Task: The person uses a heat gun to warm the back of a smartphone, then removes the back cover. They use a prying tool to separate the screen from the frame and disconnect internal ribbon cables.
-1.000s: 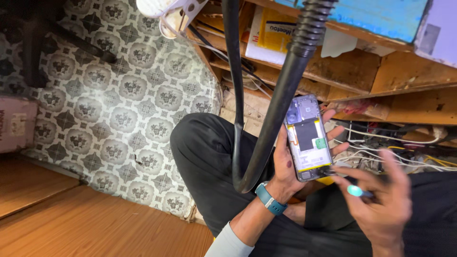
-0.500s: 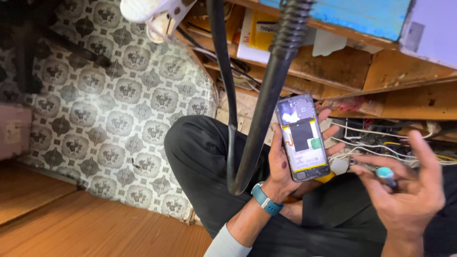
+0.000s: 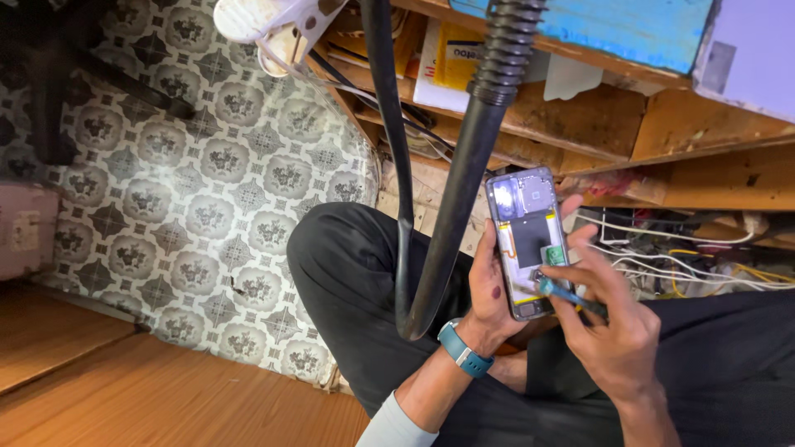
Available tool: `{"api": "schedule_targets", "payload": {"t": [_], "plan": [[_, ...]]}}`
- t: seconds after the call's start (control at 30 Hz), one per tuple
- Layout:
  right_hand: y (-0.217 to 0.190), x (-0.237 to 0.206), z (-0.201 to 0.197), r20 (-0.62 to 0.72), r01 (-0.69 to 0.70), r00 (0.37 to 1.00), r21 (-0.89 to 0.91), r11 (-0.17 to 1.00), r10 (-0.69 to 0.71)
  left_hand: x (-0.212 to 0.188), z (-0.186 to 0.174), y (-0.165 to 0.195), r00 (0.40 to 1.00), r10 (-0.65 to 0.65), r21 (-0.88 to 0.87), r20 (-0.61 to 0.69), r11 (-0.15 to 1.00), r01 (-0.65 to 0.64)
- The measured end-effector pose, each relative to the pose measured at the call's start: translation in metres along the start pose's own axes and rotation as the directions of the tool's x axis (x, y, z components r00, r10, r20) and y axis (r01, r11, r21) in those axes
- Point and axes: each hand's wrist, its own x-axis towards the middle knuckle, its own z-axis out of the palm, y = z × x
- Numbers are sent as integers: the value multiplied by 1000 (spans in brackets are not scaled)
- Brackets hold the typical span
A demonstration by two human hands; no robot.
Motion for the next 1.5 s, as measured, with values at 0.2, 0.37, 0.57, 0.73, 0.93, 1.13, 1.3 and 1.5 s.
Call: {"api": "schedule_targets", "payload": {"t": [0.2, 0.37, 0.57, 0.73, 0.93, 1.13, 1.3, 1.5], "plan": [[22, -15, -19, -23, -170, 979, 462, 871, 203, 2, 1, 2, 1000, -3, -31, 19, 1000, 4], [50, -36, -10, -308, 71, 950, 393, 917, 58, 3, 2, 2, 1000, 11, -32, 22, 999, -11], [53, -64, 9, -359, -92, 900, 397, 913, 246, 3, -1, 3, 1000, 21, -13, 7, 1000, -21], [58, -67, 16, -284, -85, 945, 261, 962, 161, 4, -2, 1, 1000, 14, 0, -7, 1000, -14], [62, -65, 18, -258, 21, 965, 238, 971, 42, 4, -3, 2, 1000, 14, 2, -11, 1000, -14], [51, -48, 15, -382, 307, 884, 40, 951, -270, 4, -4, 0, 1000, 25, 2, -11, 1000, -25], [30, -48, 8, -402, 323, 872, 47, 945, -278, 4, -5, 1, 1000, 27, -2, -10, 1000, -27], [19, -44, 17, -444, 245, 884, 174, 954, -146, 3, -5, 0, 999, 36, -9, -7, 999, -36]]}}
